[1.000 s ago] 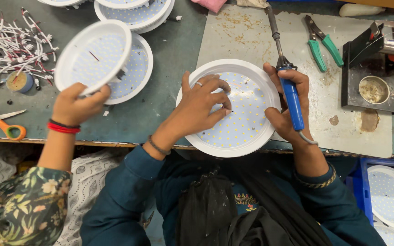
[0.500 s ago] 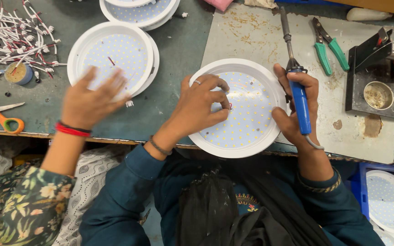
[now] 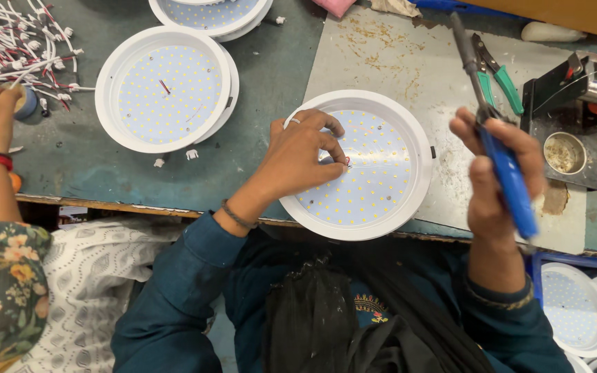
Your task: The person uses a soldering iron to attach wires to the terminals of circular LED light panels. They work on multiple units sequentially, moving finished panels aside and bringing new ones into the workspace.
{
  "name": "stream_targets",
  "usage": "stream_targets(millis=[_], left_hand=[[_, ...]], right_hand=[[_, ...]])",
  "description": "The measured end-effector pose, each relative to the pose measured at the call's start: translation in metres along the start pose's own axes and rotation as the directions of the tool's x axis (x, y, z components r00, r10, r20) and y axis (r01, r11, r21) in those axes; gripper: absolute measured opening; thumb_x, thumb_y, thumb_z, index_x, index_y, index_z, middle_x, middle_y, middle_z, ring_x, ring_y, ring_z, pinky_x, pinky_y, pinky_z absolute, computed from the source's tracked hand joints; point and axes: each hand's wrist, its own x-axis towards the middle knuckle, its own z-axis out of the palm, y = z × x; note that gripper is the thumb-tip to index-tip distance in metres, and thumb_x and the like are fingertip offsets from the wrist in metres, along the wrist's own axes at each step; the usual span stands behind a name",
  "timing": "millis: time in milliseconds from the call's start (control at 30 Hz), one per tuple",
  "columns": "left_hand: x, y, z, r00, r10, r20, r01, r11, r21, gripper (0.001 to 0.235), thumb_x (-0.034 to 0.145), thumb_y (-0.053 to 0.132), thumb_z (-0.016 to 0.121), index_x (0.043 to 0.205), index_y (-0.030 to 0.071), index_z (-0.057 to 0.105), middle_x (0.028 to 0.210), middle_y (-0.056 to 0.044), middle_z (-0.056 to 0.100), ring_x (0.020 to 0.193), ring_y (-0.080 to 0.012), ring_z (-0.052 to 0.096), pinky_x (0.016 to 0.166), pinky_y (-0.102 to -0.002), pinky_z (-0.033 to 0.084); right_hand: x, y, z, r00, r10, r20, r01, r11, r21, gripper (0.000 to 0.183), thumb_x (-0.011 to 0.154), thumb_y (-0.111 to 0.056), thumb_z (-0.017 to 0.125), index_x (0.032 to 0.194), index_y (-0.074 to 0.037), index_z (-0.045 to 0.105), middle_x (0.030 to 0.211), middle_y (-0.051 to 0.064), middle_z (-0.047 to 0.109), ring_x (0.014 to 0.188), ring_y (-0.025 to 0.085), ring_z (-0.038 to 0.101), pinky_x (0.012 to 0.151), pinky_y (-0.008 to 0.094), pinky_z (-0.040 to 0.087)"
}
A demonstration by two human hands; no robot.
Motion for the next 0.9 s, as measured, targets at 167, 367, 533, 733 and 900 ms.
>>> stream_targets(millis=[167,367,533,733,900], left_hand=[[0.0,0.001,0.0,1.0,0.011,-0.006,-0.011,1.0,0.012,0.008,0.073,0.029,0.08,0.076,0.023,0.083,0.119,0.003,0.066,0.128,-0.0227,0.05,0.101,-0.05,0.028],[-0.003,0.003,0.001,0.999,0.032,-0.039,-0.032,0.999,0.018,0.008,0.075,0.028,0.079,0.076,0.021,0.083,0.118,0.003,0.068,0.129,-0.0225,0.051,0.097,-0.05,0.028],[-0.005,0.003,0.001,0.998,0.048,-0.046,-0.047,0.999,0.025,0.007,0.076,0.027,0.077,0.076,0.022,0.082,0.119,0.003,0.069,0.129,-0.0209,0.052,0.096,-0.049,0.029],[-0.005,0.006,0.002,0.997,0.046,-0.062,-0.045,0.999,0.025,0.007,0.076,0.027,0.076,0.075,0.022,0.081,0.118,0.005,0.068,0.128,-0.0202,0.051,0.097,-0.048,0.028],[-0.004,0.008,0.002,0.998,0.026,-0.061,-0.025,0.999,0.031,0.006,0.073,0.026,0.077,0.074,0.022,0.081,0.117,0.005,0.068,0.127,-0.021,0.05,0.096,-0.048,0.028]], right_hand=[[-0.003,0.0,-0.022,0.986,-0.155,-0.066,0.155,0.988,0.005,0.055,0.113,-0.041,0.063,0.143,0.003,0.052,0.124,0.017,0.06,0.101,0.032,0.073,0.081,0.04,0.066],[-0.013,0.009,-0.043,0.97,-0.199,-0.143,0.205,0.978,0.029,0.036,0.114,-0.03,0.063,0.133,-0.004,0.046,0.115,0.025,0.067,0.07,0.026,0.065,0.059,0.032,0.059],[-0.016,0.001,-0.038,0.981,-0.01,-0.192,0.008,1.0,-0.008,0.029,0.109,-0.012,0.062,0.129,0.0,0.045,0.092,0.023,0.064,0.055,0.018,0.055,0.054,0.026,0.047],[-0.006,-0.024,-0.02,0.979,0.191,-0.078,-0.197,0.977,-0.083,0.025,0.098,-0.013,0.064,0.095,0.011,0.068,0.081,0.016,0.067,0.053,0.011,0.054,0.05,0.019,0.043],[0.003,-0.033,-0.011,0.966,0.259,0.007,-0.258,0.962,-0.089,0.027,0.096,-0.014,0.065,0.095,0.012,0.071,0.071,0.01,0.064,0.052,0.009,0.054,0.051,0.017,0.041]])
